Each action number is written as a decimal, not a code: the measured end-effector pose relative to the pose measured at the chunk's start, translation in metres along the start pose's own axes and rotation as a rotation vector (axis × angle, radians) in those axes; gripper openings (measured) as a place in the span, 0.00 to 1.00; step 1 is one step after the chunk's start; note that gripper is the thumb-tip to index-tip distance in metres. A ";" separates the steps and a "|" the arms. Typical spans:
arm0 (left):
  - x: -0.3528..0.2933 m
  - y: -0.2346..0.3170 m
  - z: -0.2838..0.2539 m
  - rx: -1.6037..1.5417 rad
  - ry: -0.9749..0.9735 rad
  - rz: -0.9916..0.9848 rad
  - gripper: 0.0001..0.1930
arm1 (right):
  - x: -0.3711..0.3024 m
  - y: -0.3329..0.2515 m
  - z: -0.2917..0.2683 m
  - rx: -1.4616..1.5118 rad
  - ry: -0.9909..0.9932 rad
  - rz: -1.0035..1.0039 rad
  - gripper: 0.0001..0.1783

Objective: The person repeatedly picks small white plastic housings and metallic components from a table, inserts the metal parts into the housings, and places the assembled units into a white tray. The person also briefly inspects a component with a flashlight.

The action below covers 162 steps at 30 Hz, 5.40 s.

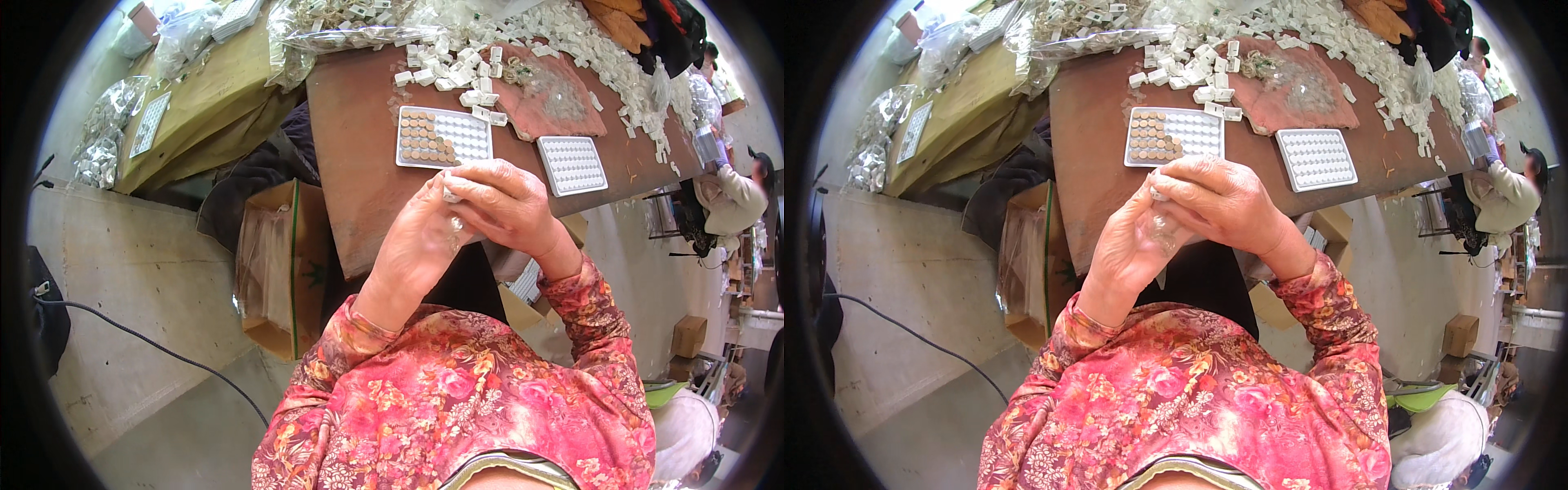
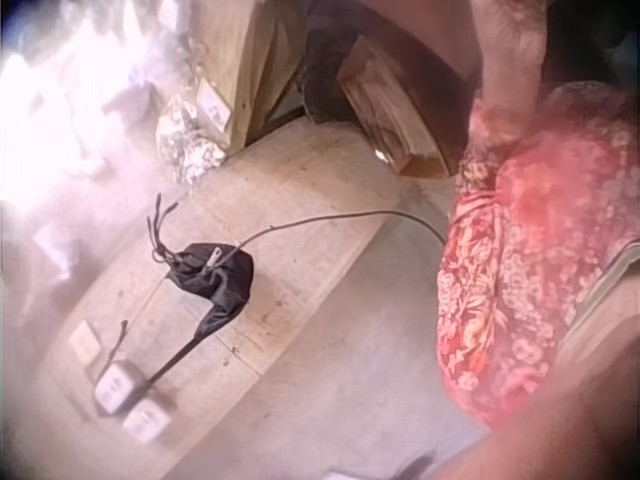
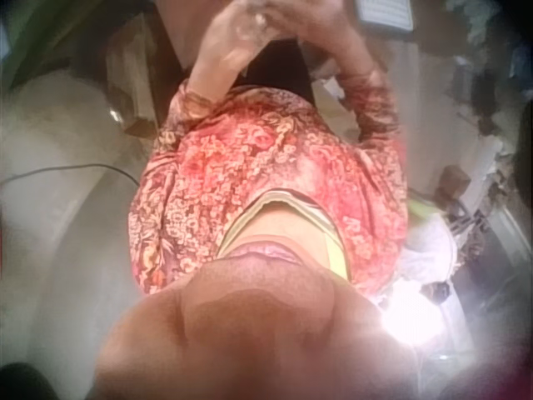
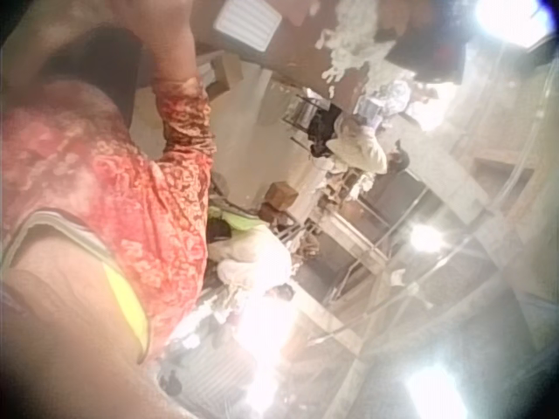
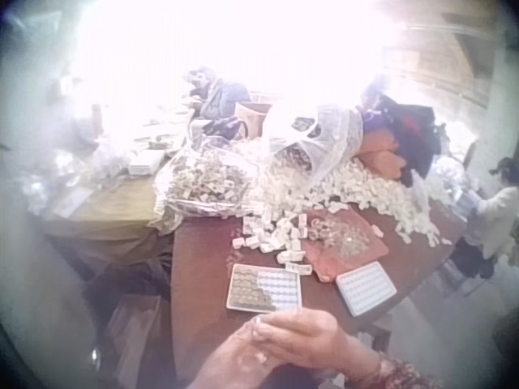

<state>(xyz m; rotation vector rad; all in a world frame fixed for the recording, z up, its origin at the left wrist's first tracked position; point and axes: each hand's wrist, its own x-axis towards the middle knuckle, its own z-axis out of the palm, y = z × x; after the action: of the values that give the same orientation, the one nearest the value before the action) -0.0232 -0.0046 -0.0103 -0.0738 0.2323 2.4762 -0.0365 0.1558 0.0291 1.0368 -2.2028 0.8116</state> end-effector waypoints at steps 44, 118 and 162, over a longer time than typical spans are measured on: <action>0.019 0.007 -0.026 0.464 0.092 0.354 0.11 | -0.039 0.162 -0.074 -0.540 -0.178 0.566 0.06; -0.004 0.005 0.000 1.111 0.049 0.325 0.08 | -0.014 -0.002 -0.023 0.177 0.112 0.644 0.07; 0.149 0.104 0.064 1.537 0.072 0.411 0.09 | -0.032 -0.001 -0.040 0.217 0.246 0.852 0.06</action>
<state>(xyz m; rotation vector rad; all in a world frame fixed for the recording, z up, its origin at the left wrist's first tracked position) -0.2043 0.0153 0.0522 0.5652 2.1926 1.9784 -0.0088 0.1988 0.0334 0.0086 -2.3438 1.4673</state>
